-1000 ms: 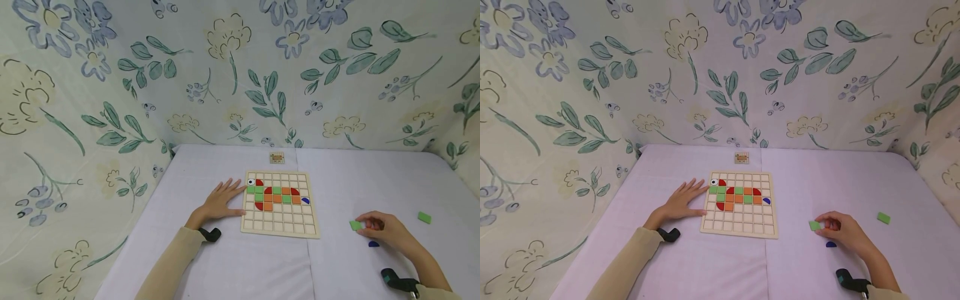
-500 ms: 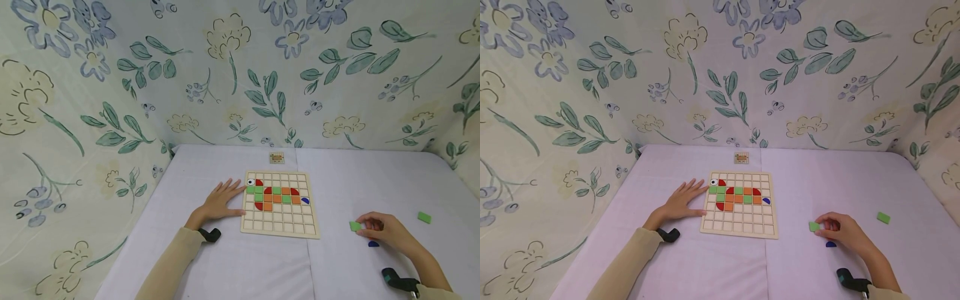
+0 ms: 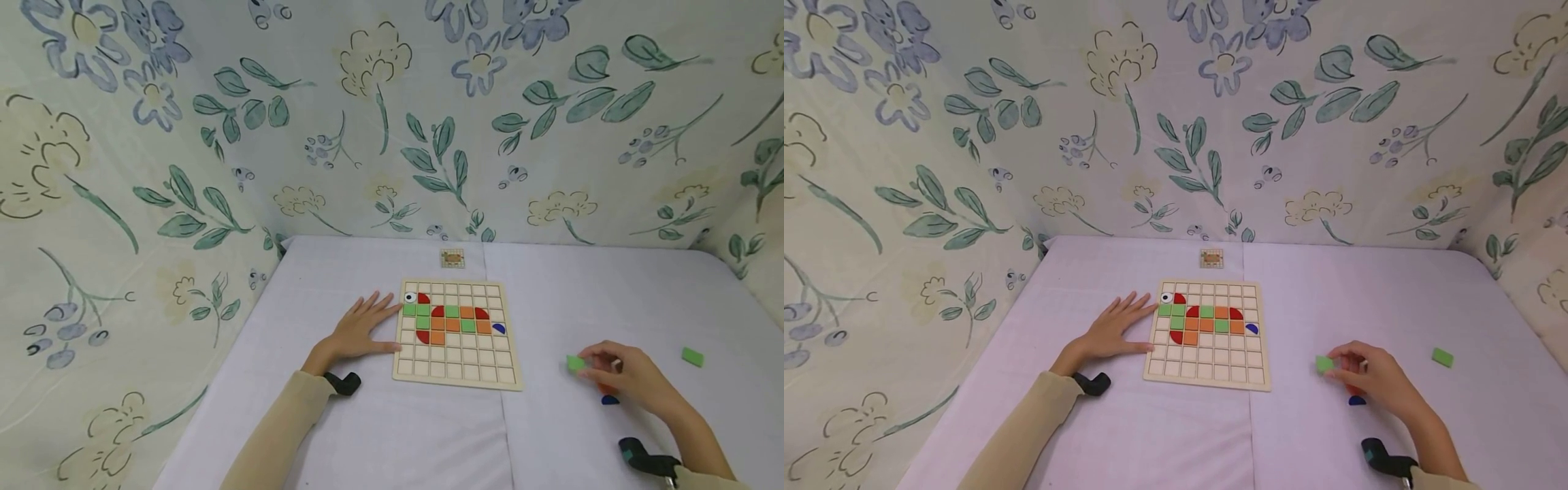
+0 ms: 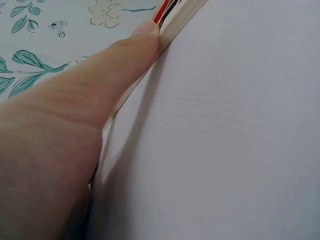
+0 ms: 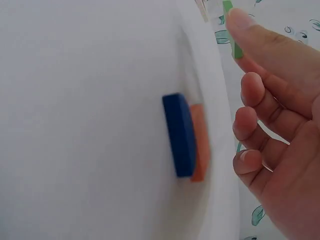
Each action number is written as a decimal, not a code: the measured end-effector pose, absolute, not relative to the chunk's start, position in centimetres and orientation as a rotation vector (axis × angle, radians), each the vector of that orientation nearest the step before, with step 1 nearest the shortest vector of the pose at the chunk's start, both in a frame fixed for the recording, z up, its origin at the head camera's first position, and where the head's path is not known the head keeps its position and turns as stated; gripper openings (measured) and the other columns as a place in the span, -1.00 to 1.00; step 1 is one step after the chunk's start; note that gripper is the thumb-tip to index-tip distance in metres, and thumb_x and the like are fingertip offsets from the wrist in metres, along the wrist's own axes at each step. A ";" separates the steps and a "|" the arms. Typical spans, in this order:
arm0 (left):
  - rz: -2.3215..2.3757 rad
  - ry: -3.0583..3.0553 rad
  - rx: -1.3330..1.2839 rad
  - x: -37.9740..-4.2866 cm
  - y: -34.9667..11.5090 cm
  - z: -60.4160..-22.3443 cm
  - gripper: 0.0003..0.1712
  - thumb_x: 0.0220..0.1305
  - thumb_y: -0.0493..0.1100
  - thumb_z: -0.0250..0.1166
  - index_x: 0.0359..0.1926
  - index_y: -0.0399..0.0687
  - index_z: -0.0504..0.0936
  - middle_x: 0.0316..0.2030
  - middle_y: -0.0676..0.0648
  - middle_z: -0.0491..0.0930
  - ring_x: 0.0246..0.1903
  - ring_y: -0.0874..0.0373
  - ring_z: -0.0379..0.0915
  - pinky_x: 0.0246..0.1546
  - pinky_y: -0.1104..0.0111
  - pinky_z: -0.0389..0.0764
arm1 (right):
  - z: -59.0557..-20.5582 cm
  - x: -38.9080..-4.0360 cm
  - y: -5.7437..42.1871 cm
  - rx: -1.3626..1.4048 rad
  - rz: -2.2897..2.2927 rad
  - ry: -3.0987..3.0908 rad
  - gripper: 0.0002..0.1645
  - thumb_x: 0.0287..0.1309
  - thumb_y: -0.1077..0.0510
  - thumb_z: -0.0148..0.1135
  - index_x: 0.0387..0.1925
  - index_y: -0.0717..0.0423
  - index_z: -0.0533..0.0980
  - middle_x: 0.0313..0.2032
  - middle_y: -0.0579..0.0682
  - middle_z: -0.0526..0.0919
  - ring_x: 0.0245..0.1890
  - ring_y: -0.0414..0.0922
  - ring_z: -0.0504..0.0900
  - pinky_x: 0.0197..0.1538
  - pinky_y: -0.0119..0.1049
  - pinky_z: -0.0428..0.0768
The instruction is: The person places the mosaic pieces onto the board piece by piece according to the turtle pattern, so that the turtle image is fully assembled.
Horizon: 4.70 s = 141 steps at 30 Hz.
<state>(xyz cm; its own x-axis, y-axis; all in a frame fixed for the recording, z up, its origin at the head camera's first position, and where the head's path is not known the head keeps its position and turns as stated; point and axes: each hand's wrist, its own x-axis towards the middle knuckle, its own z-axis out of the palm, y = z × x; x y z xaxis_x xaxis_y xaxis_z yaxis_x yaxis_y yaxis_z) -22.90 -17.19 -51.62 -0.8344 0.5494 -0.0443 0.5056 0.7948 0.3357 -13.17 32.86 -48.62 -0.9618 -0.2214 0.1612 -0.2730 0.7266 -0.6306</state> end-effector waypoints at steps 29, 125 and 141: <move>0.523 2.835 0.849 -22.8 -17.1 -51.2 0.09 0.14 0.56 0.18 0.58 0.31 0.04 0.57 0.06 -0.16 0.55 0.02 -0.44 0.48 0.04 -0.37 | -46.6 -16.0 21.0 0.455 1.262 -2.732 -0.71 -0.04 0.23 0.57 -0.24 0.19 0.68 -0.56 -0.13 0.46 -0.48 -0.21 0.40 -0.40 -0.38 0.38; 0.494 2.844 0.818 -22.7 -17.1 -51.5 0.09 0.13 0.58 0.14 0.58 0.36 0.02 0.57 0.08 -0.18 0.54 0.04 -0.46 0.48 0.03 -0.38 | -46.7 -12.9 26.5 0.066 1.138 -2.799 -0.63 0.09 0.13 0.51 -0.12 0.28 0.69 -0.45 -0.03 0.53 -0.46 -0.18 0.41 -0.46 -0.44 0.44; 0.451 2.840 0.811 -23.0 -17.0 -51.7 0.10 0.12 0.61 0.11 0.58 0.41 -0.03 0.57 0.12 -0.22 0.54 0.07 -0.50 0.48 0.06 -0.40 | -47.7 -10.5 35.1 0.112 1.125 -2.885 -0.61 0.21 0.17 0.41 0.02 0.29 0.63 -0.39 -0.09 0.54 -0.43 -0.26 0.43 -0.45 -0.46 0.47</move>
